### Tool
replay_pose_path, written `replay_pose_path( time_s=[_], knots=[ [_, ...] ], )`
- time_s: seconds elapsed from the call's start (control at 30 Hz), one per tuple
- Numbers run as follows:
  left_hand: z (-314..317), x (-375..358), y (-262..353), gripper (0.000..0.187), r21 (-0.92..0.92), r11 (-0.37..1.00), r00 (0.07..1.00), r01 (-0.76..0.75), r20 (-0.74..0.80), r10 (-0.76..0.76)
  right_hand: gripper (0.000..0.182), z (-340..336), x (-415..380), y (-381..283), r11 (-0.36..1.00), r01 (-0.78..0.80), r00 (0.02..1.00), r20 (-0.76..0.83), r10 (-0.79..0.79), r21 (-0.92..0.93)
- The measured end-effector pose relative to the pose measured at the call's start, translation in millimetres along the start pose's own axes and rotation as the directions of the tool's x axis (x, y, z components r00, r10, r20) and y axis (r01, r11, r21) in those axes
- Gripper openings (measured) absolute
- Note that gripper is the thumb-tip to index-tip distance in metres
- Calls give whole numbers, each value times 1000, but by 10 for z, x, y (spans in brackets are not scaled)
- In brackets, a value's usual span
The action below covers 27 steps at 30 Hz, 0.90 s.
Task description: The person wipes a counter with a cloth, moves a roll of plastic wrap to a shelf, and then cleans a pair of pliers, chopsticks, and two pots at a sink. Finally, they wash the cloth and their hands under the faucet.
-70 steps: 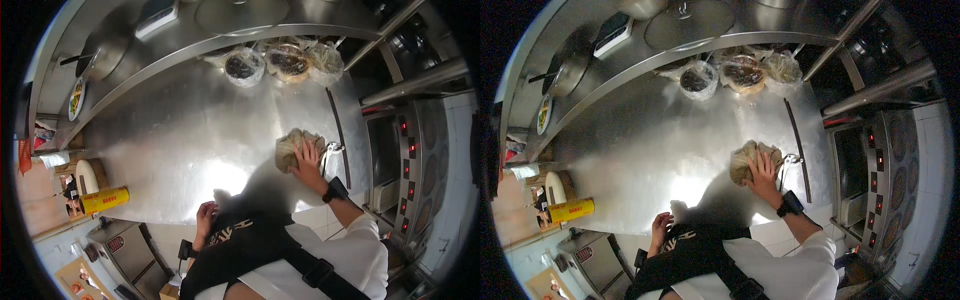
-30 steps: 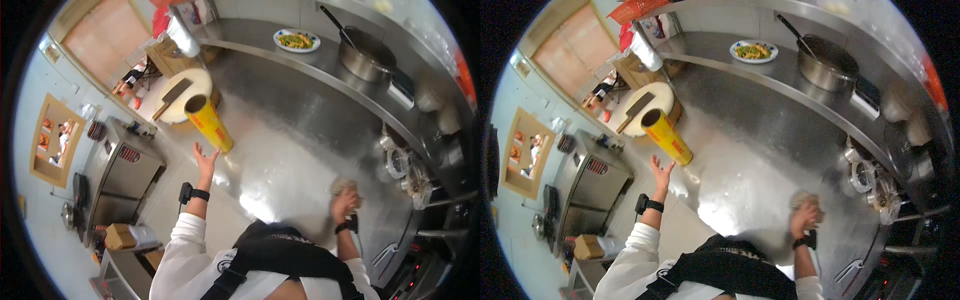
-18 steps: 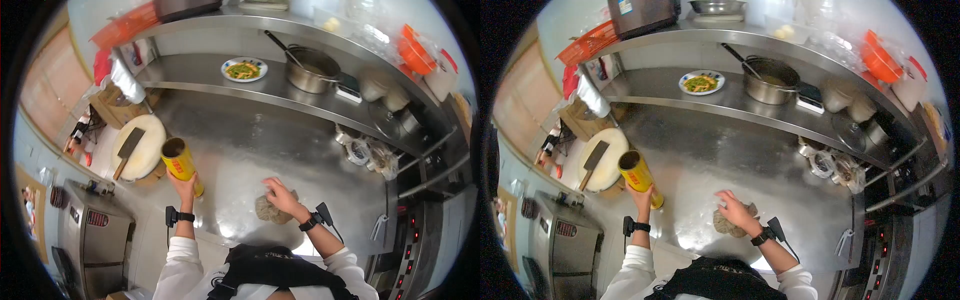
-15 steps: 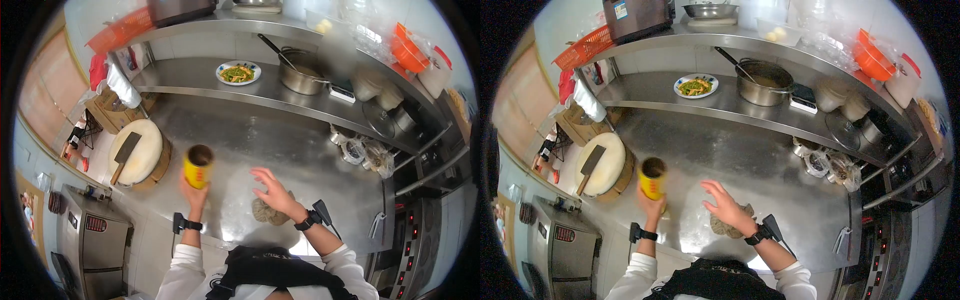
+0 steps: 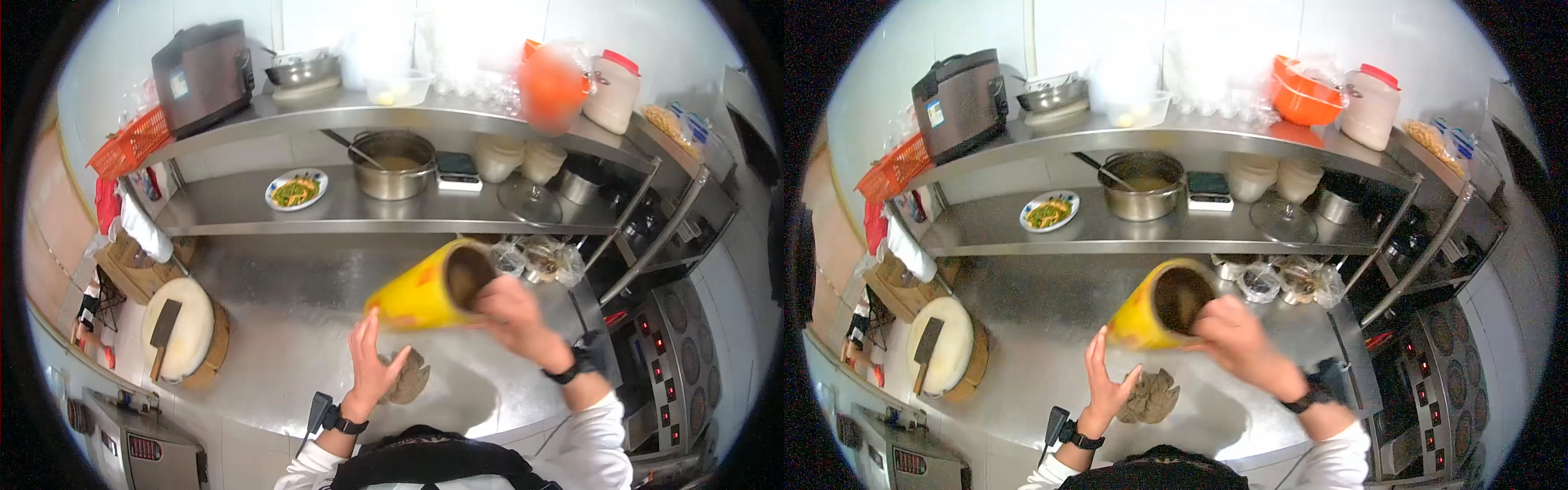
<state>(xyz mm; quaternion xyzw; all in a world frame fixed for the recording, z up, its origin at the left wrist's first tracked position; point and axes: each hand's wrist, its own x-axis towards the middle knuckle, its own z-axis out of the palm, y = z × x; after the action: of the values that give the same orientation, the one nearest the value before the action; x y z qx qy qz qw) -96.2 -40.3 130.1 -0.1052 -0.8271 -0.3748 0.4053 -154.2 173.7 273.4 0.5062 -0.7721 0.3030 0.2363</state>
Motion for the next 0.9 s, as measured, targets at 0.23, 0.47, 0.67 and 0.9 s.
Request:
replay_pose_path(
  time_s=[0.23,0.47,0.67,0.9],
  knots=[
    [-1,-696,-159,52,-156,927,922,341,250,-297,24,-2180,164,175,910,-114,866,-489,-105,-398],
    [-158,-1146,34,46,-61,772,738,633,349,-577,31,-3872,388,359,804,-384,816,-575,64,-455],
    [183,-1122,182,47,-241,594,639,767,372,-674,29,-4205,511,1389,716,-460,859,-468,209,-525],
    [461,-1202,156,43,-284,603,666,745,286,-689,32,-4524,879,2570,703,-410,842,-537,47,-581]
  ],
)
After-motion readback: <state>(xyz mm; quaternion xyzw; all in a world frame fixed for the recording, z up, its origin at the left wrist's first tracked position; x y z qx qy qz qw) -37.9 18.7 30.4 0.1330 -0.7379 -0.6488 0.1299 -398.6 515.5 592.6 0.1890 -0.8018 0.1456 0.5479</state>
